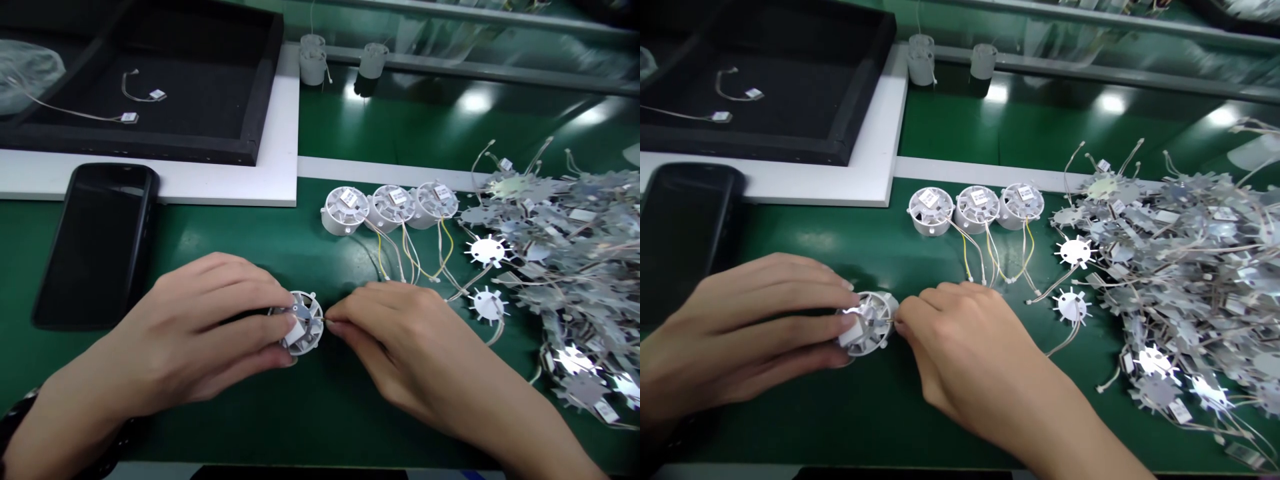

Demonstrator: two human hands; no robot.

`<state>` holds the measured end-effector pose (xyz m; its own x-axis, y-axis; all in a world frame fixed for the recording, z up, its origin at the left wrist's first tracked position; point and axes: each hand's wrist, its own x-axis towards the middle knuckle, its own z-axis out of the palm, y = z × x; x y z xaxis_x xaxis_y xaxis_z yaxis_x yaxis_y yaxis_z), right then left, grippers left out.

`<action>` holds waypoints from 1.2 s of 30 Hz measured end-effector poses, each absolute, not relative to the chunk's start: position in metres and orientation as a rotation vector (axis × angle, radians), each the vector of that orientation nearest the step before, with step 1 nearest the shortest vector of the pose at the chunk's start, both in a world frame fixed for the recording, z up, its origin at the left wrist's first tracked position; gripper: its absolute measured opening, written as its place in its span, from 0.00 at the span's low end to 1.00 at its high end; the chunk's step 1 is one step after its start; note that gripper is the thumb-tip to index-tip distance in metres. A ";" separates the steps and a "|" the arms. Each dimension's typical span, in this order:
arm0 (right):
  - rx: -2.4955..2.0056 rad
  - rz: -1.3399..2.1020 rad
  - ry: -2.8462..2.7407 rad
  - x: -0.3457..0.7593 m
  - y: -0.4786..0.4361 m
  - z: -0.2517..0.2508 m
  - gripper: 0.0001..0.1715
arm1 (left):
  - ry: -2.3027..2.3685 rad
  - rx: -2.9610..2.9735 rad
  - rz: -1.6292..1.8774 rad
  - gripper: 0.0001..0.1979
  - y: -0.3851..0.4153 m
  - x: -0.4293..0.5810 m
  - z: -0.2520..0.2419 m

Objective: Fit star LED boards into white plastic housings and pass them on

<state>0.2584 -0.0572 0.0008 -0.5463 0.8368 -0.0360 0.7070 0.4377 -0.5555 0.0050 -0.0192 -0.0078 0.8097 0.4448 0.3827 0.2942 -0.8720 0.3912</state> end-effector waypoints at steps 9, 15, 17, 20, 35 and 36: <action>-1.318 0.739 -2.472 0.262 -0.058 0.003 0.12 | 0.560 2.709 0.647 0.10 -0.018 0.002 -0.007; -1.027 0.246 -2.580 0.240 -0.062 -0.016 0.30 | 0.608 2.695 1.008 0.08 -0.022 -0.007 -0.009; -1.004 0.139 -2.615 0.232 -0.061 -0.023 0.26 | 0.626 2.699 1.079 0.07 -0.023 -0.006 -0.010; -1.092 0.057 -2.608 0.233 -0.055 -0.022 0.24 | 0.643 2.703 1.093 0.07 -0.025 -0.002 -0.009; -2.167 0.604 -2.278 0.301 0.012 0.023 0.65 | 0.490 2.793 1.035 0.07 -0.022 0.005 -0.003; -2.160 0.607 -2.309 0.298 0.013 0.024 0.65 | 0.510 2.776 1.044 0.07 -0.023 0.006 -0.003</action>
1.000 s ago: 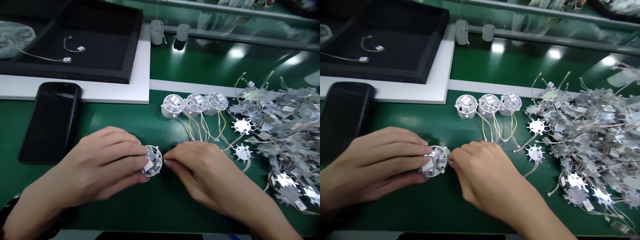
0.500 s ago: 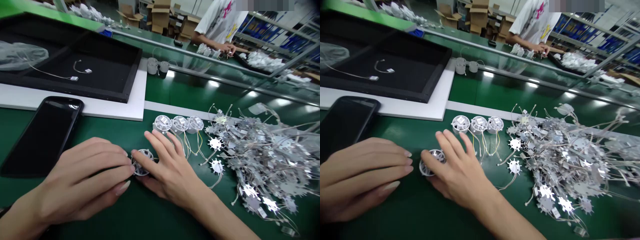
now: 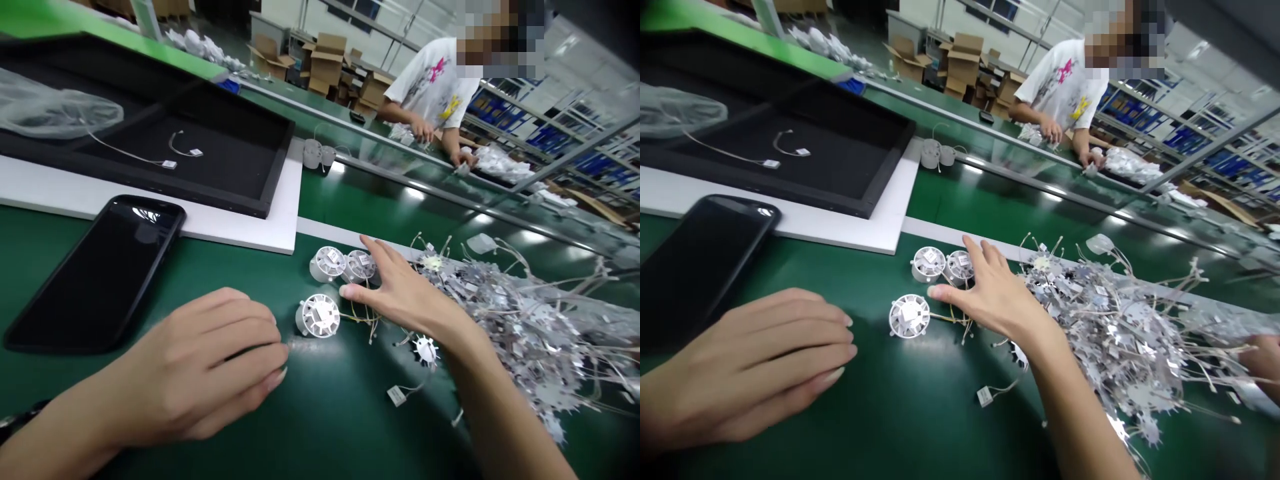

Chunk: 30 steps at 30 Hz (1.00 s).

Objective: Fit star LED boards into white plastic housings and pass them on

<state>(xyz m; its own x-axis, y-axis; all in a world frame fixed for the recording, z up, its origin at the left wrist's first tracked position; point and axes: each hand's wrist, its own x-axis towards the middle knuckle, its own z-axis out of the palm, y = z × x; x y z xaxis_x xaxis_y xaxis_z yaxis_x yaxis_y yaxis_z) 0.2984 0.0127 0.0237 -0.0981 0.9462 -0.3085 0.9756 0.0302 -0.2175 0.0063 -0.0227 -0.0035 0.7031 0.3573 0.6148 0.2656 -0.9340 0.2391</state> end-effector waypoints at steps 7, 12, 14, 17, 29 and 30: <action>1.823 -0.610 2.250 0.268 -0.010 0.032 0.66 | 0.954 2.751 0.815 0.17 -0.026 0.009 -0.025; 1.660 -0.611 2.286 0.246 -0.019 0.033 0.75 | 1.195 2.668 0.547 0.50 -0.026 0.004 -0.042; 1.600 -0.575 2.331 0.238 -0.019 0.031 0.77 | 1.217 2.628 0.546 0.53 -0.025 0.003 -0.043; 1.543 -0.479 2.424 0.230 -0.017 0.028 0.73 | 1.231 2.553 0.566 0.52 -0.023 0.002 -0.040; 1.507 -0.376 2.489 0.222 -0.012 0.030 0.60 | 1.275 2.304 0.683 0.37 -0.024 0.006 -0.032; 1.498 -0.357 2.502 0.222 -0.012 0.030 0.56 | 1.274 2.318 0.685 0.38 -0.024 0.006 -0.032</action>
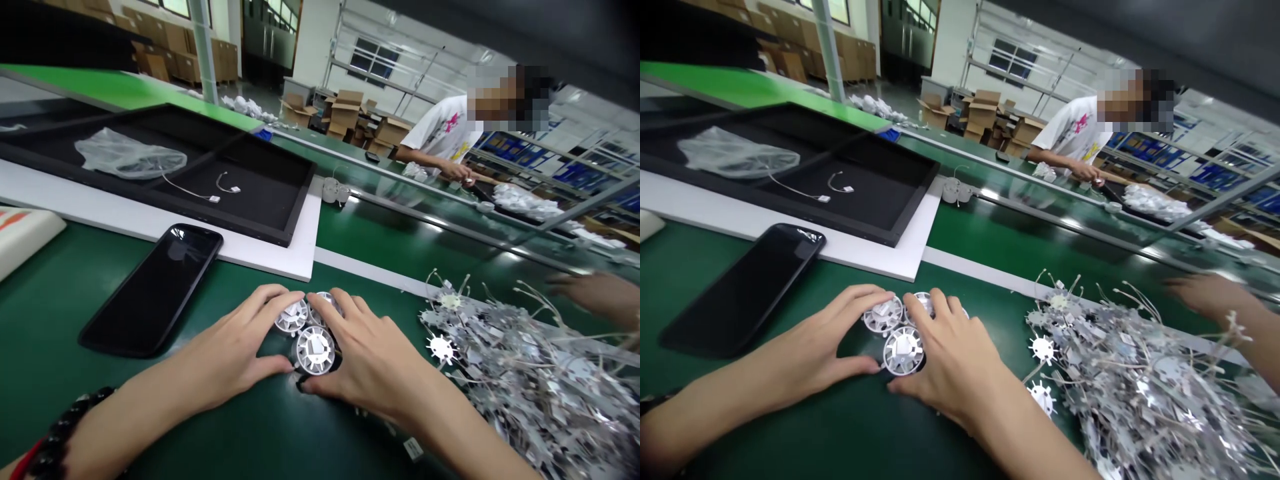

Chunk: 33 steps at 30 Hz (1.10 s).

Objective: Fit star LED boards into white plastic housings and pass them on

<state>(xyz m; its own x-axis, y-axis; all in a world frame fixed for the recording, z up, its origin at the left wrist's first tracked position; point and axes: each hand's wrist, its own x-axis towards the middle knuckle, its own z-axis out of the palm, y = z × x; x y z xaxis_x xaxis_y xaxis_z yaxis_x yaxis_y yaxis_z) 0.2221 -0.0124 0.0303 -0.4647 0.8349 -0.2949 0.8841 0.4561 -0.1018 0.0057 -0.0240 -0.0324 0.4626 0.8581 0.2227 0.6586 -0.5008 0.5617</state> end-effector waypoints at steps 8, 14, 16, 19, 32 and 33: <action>1.461 -0.283 2.527 0.224 -0.017 0.033 0.45 | 1.209 2.427 0.665 0.39 -0.025 0.006 -0.035; 1.468 -0.367 2.472 0.225 -0.016 0.029 0.61 | 1.185 2.472 0.640 0.42 -0.026 0.007 -0.033; 1.494 -0.345 2.482 0.224 -0.017 0.027 0.60 | 1.177 2.480 0.651 0.42 -0.027 0.007 -0.035; 1.515 -0.276 2.532 0.223 -0.018 0.025 0.48 | 1.182 2.490 0.680 0.38 -0.027 0.006 -0.037; 1.484 -0.274 2.537 0.236 -0.012 0.024 0.47 | 1.351 2.452 0.714 0.29 -0.024 -0.003 -0.035; 1.498 -0.277 2.525 0.238 -0.011 0.025 0.48 | 1.363 2.446 0.718 0.28 -0.024 -0.003 -0.035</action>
<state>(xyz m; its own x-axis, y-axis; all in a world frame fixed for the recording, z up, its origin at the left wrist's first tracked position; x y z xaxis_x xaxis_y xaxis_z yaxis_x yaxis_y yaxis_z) 0.2380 -0.0107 0.0254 -0.4704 0.8439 -0.2581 0.8797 0.4714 -0.0622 -0.0035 -0.0236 -0.0348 0.4410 0.8470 0.2968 0.7239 -0.5312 0.4403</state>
